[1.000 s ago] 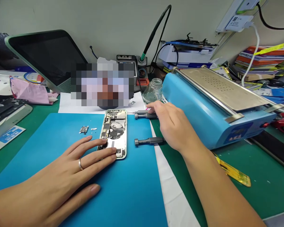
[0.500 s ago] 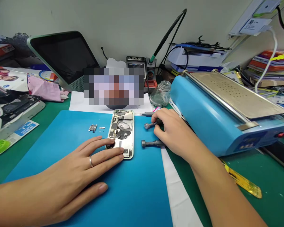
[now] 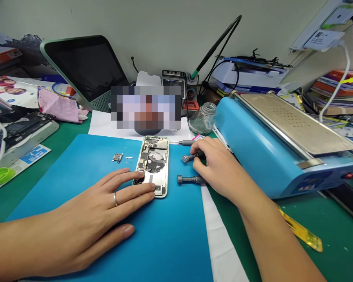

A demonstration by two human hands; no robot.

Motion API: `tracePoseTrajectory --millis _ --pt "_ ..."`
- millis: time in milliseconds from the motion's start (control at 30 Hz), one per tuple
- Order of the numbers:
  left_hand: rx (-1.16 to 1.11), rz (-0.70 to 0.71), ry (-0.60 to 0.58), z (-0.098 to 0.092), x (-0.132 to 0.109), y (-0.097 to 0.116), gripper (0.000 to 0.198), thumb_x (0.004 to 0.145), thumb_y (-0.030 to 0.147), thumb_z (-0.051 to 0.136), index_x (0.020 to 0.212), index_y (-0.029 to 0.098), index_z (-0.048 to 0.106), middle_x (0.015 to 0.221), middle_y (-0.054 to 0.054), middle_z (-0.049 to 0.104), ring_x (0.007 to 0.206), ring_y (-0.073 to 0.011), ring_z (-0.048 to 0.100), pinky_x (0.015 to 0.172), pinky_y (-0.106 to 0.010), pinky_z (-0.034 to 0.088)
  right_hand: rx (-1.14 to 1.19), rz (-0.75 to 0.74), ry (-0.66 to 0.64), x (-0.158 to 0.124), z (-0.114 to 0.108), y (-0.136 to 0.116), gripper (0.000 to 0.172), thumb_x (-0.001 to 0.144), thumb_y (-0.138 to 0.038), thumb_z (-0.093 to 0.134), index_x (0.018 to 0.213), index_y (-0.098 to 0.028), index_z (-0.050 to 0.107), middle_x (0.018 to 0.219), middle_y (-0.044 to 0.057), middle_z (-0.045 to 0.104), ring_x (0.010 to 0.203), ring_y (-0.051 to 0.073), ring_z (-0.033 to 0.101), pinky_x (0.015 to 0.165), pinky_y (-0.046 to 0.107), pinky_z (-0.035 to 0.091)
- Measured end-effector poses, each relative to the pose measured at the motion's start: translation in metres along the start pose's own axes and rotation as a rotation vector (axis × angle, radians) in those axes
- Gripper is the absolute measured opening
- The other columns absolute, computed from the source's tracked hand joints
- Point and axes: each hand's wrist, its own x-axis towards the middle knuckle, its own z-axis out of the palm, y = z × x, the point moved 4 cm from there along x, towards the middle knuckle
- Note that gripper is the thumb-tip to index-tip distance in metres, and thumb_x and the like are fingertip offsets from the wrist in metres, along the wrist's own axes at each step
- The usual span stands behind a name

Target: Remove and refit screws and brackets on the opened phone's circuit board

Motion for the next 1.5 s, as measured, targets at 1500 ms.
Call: tracePoseTrajectory --millis 1500 --pt "-0.007 -0.05 -0.007 0.003 -0.001 -0.002 0.066 0.11 0.047 0.05 0.167 0.019 0.031 0.173 -0.006 0.036 0.16 -0.0364 0.03 0.132 -0.062 0.022 0.658 -0.098 0.165 -0.019 0.007 -0.053 0.005 0.098 -0.032 0.07 0.095 -0.029 0.066 0.088 -0.002 0.071 0.073 0.014 0.069 0.067 0.026 0.061"
